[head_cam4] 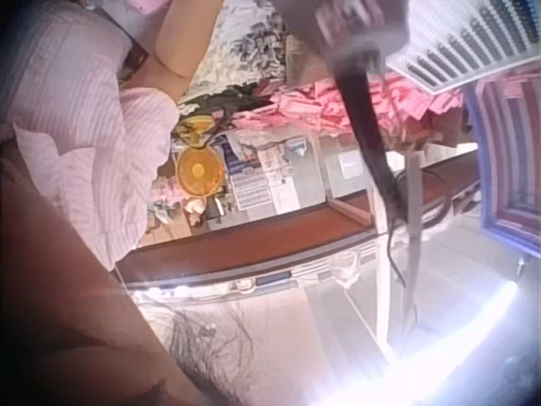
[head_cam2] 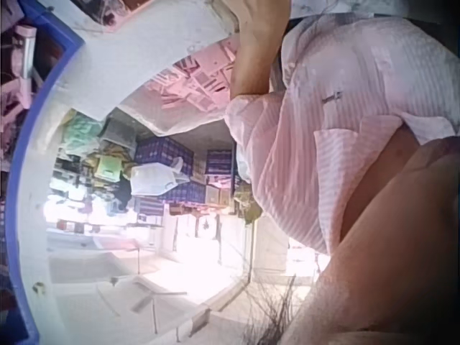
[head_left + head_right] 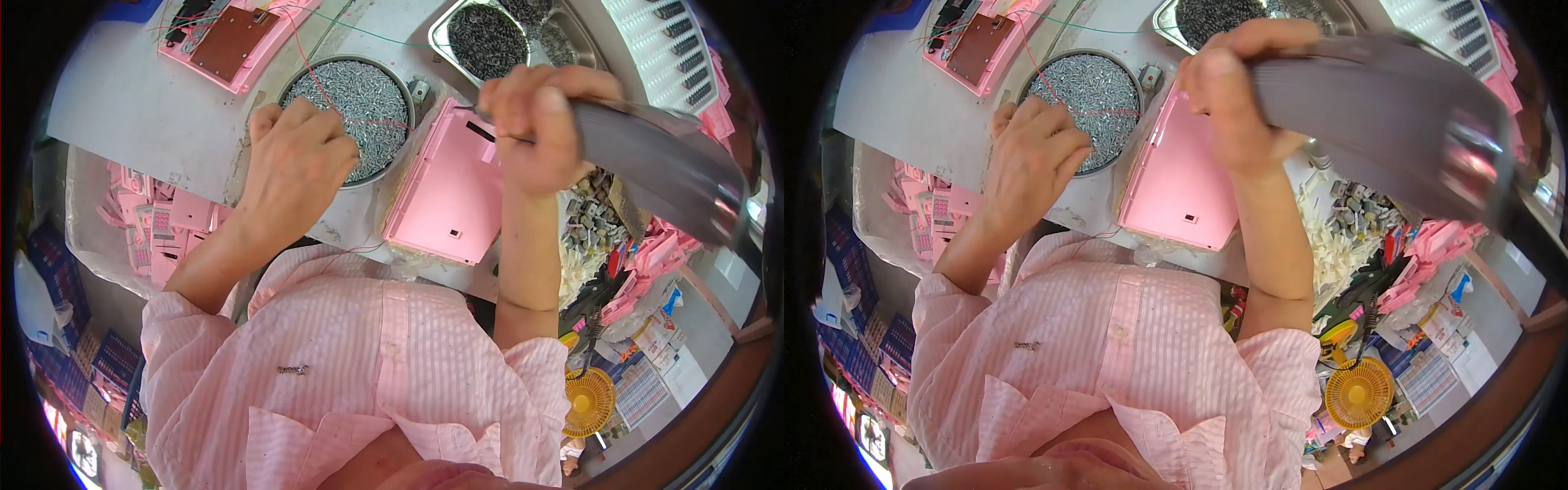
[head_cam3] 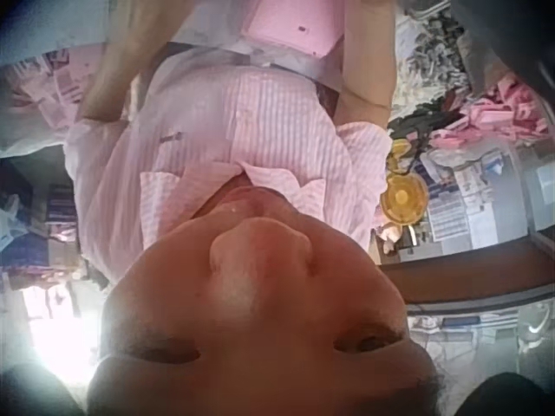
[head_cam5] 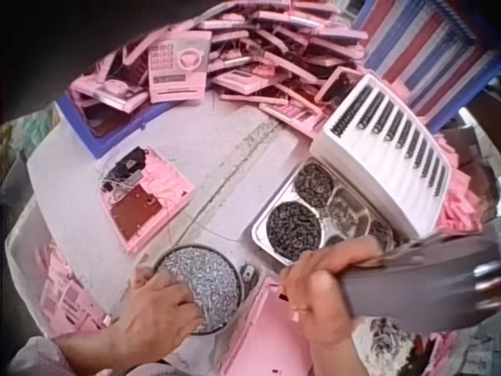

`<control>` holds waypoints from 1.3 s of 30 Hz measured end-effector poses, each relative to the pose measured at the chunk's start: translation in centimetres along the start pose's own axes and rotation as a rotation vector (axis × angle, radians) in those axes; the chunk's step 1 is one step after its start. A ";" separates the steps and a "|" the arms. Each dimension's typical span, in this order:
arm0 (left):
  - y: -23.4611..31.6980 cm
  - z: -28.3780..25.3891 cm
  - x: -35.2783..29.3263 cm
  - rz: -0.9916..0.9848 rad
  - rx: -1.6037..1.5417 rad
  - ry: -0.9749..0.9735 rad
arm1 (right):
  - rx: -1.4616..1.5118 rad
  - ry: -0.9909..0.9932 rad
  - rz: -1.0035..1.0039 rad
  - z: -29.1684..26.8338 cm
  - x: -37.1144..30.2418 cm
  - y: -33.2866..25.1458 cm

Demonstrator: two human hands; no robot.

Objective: Assembling the internal components of a pink electronic toy, including soldering wires and securing housing with an electric screwdriver.

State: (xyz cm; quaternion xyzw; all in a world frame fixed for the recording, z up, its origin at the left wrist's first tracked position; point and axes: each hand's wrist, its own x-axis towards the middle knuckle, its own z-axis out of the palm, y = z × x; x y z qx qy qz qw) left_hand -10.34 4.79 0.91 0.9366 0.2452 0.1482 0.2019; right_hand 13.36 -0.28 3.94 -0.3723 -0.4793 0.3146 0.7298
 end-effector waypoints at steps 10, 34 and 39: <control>0.2 0.2 2.3 0.067 -0.110 0.168 | -0.078 -0.201 0.019 0.1 1.4 -1.7; 0.6 -0.2 -0.3 -0.035 0.015 0.034 | -0.182 -0.177 0.206 2.7 -3.1 -3.8; -0.1 0.5 -0.2 -0.059 -0.018 0.106 | -0.194 -0.193 0.199 3.5 -3.9 -2.4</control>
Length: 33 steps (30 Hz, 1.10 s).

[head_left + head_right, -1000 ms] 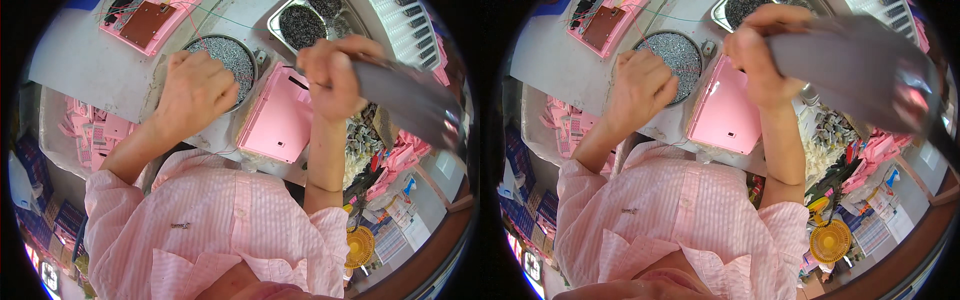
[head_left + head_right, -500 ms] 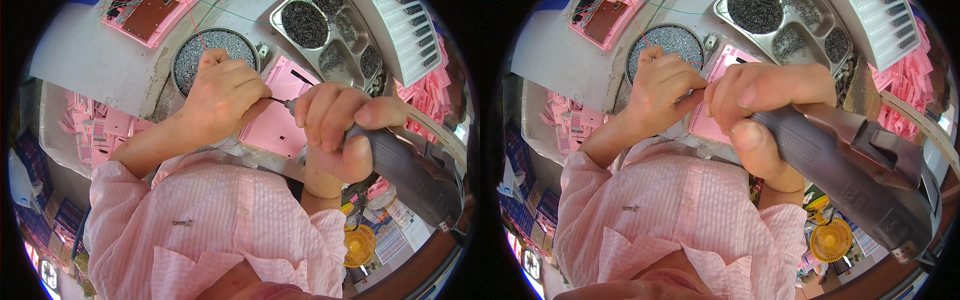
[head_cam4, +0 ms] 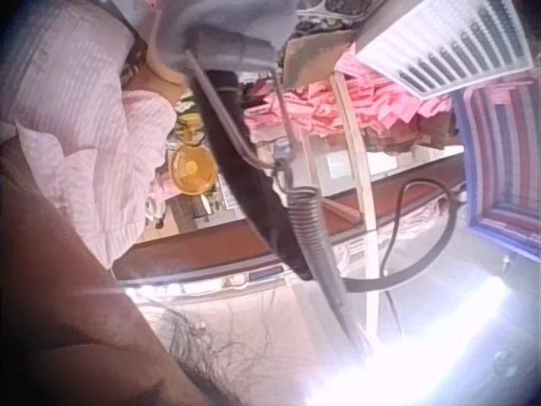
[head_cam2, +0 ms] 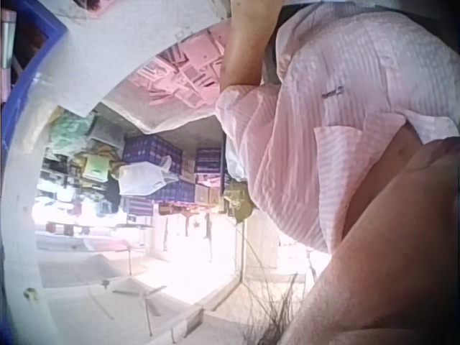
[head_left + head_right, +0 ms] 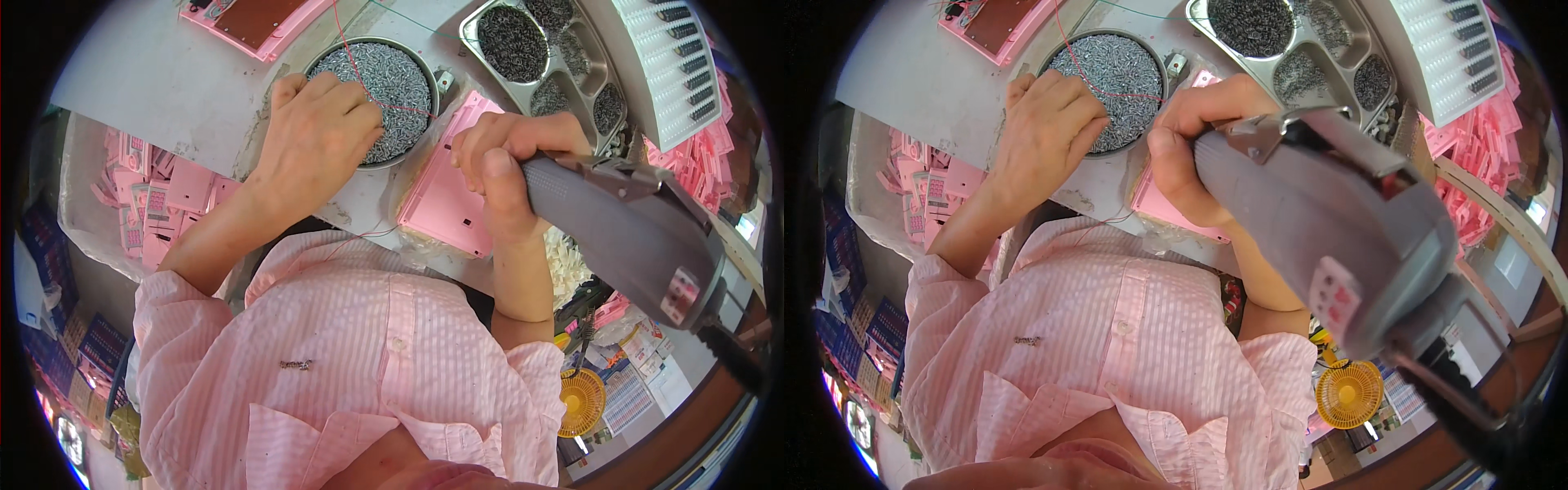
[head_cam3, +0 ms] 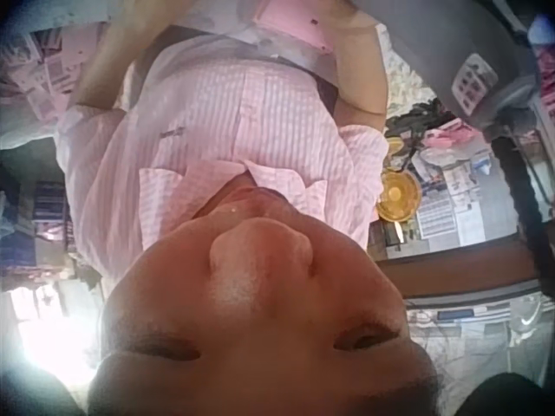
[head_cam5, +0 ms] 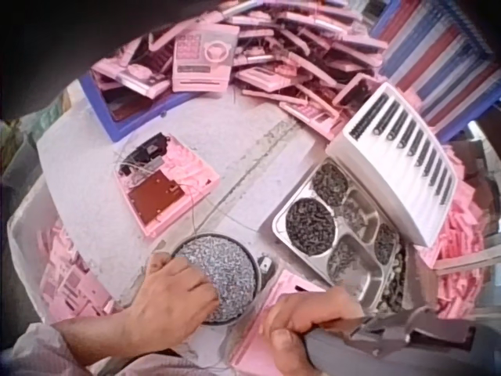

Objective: Assembling the internal components of a pink electronic toy, including soldering wires and securing housing with an electric screwdriver.

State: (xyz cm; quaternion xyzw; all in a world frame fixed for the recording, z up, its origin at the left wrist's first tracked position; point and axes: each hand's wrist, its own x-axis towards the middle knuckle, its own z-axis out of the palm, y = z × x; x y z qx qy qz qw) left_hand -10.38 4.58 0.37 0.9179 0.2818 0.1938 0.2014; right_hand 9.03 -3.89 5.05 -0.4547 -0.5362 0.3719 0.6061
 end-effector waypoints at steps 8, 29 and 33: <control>-0.2 0.5 0.3 0.086 0.017 0.008 | 0.205 -0.101 -0.119 -2.1 1.6 -1.6; 4.5 0.1 -2.1 0.229 -0.448 0.129 | 0.259 -0.110 -0.094 0.5 -2.8 -7.1; 4.9 0.2 -2.2 0.213 -0.475 0.124 | 0.242 -0.041 -0.042 1.7 -3.4 -7.1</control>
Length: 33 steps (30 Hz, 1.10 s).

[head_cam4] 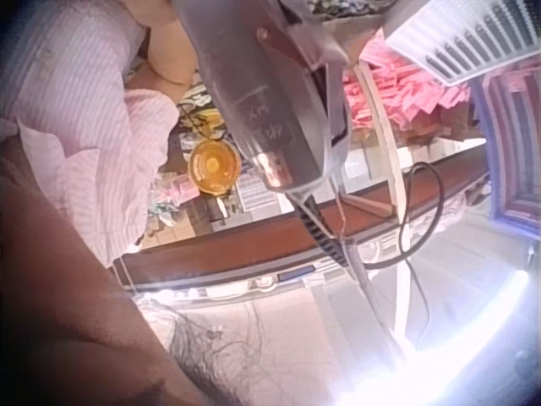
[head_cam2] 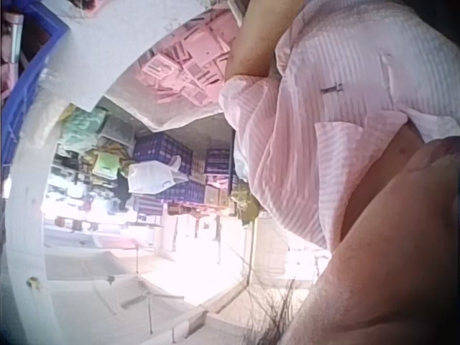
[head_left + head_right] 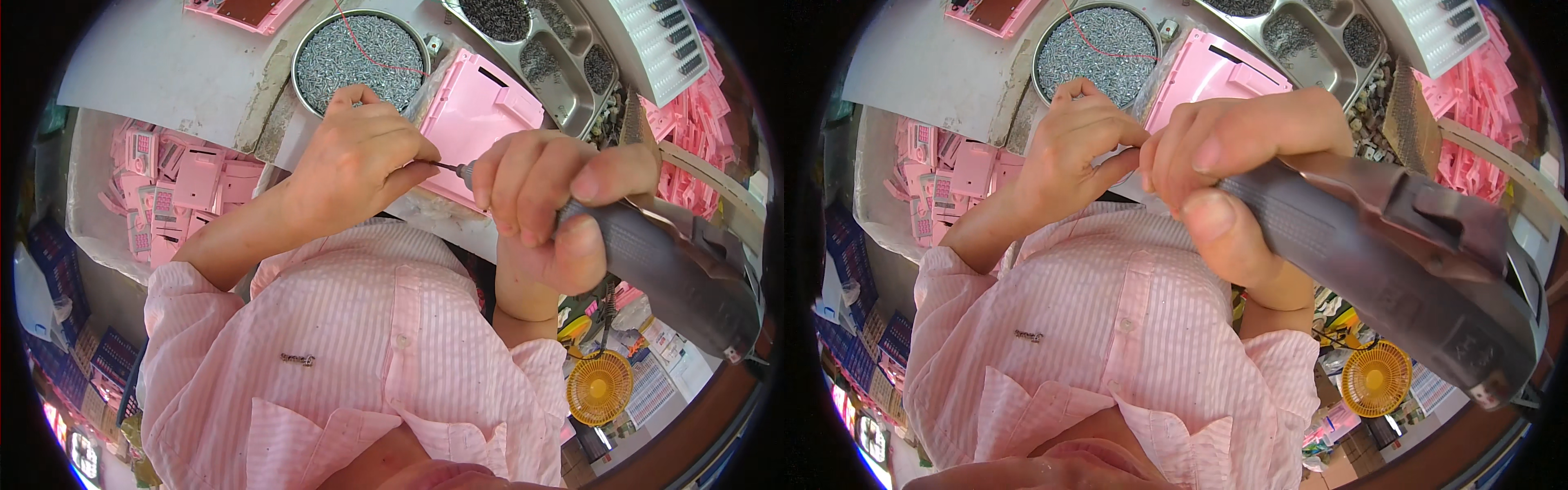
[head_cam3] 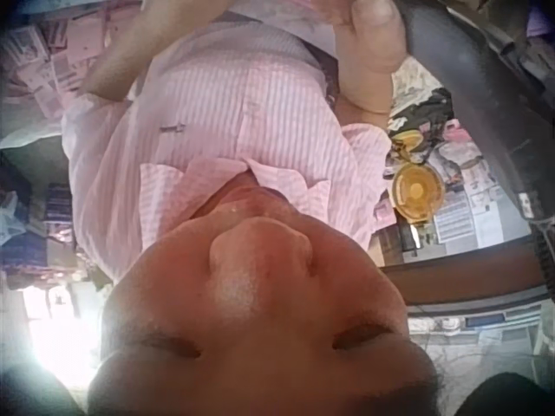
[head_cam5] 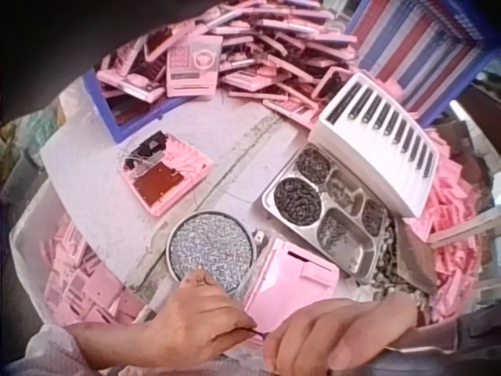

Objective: Assembling the internal components of a pink electronic toy, including soldering wires and securing housing with an electric screwdriver.

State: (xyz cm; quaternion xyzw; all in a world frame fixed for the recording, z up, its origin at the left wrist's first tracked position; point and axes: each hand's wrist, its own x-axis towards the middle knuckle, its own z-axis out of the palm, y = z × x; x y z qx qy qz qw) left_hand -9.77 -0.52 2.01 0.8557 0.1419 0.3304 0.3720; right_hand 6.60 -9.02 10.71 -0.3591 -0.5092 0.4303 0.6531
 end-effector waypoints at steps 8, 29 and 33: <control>0.7 -2.2 0.1 -0.042 0.126 -0.059 | 0.138 0.090 0.064 1.0 -2.4 0.9; -0.8 8.8 12.8 0.291 0.368 -0.318 | 0.230 0.038 -0.300 -1.2 -2.3 -5.4; 2.7 1.5 11.6 0.347 0.271 -0.244 | 0.765 0.038 -0.485 -0.2 -2.7 -10.3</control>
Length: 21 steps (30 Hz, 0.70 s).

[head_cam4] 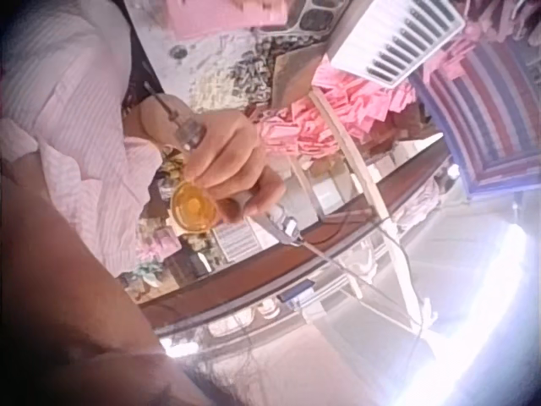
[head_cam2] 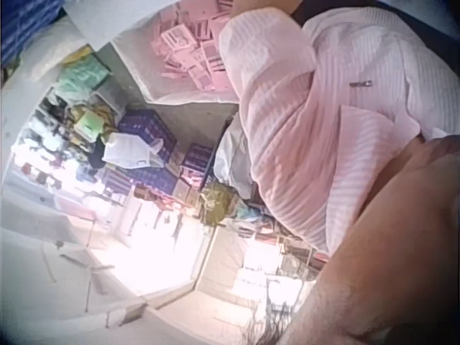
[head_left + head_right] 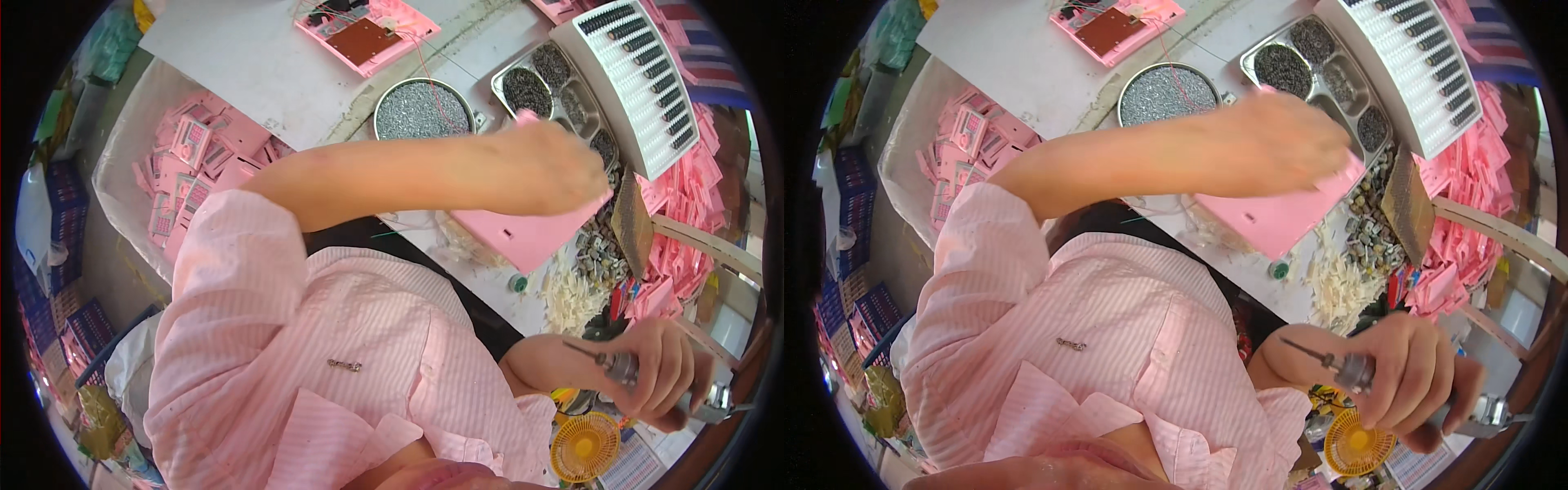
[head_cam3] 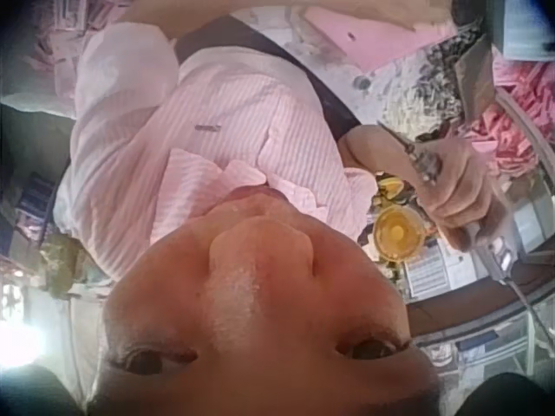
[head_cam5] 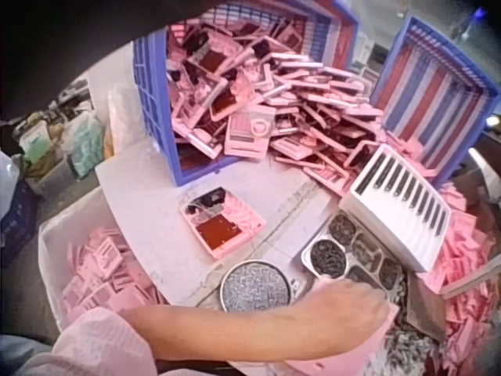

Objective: Assembling the internal components of a pink electronic toy, including soldering wires and securing housing with an electric screwdriver.

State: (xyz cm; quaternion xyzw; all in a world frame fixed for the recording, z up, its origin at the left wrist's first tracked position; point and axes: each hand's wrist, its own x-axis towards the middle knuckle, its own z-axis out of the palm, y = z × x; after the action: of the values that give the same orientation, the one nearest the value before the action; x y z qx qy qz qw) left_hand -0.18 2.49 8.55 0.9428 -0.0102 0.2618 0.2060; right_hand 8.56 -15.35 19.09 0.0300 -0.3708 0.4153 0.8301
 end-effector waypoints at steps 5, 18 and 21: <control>-0.9 -15.0 -16.1 -0.502 -0.035 -0.075 | -0.300 0.083 0.082 -2.4 -2.9 -3.7; -11.0 -2.8 -16.6 -1.185 -0.757 0.834 | -1.606 0.248 -0.091 -5.3 -2.2 2.0; -11.8 -4.2 -16.8 -1.030 -0.847 0.912 | -1.774 0.198 -0.151 -7.5 -6.0 -1.2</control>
State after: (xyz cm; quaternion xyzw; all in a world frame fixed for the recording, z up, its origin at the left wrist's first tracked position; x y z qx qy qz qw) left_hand -15.19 13.48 -1.07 0.4715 0.4121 0.4669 0.6244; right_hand 11.52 -17.44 10.10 -0.6345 -0.4791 -0.0793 0.6013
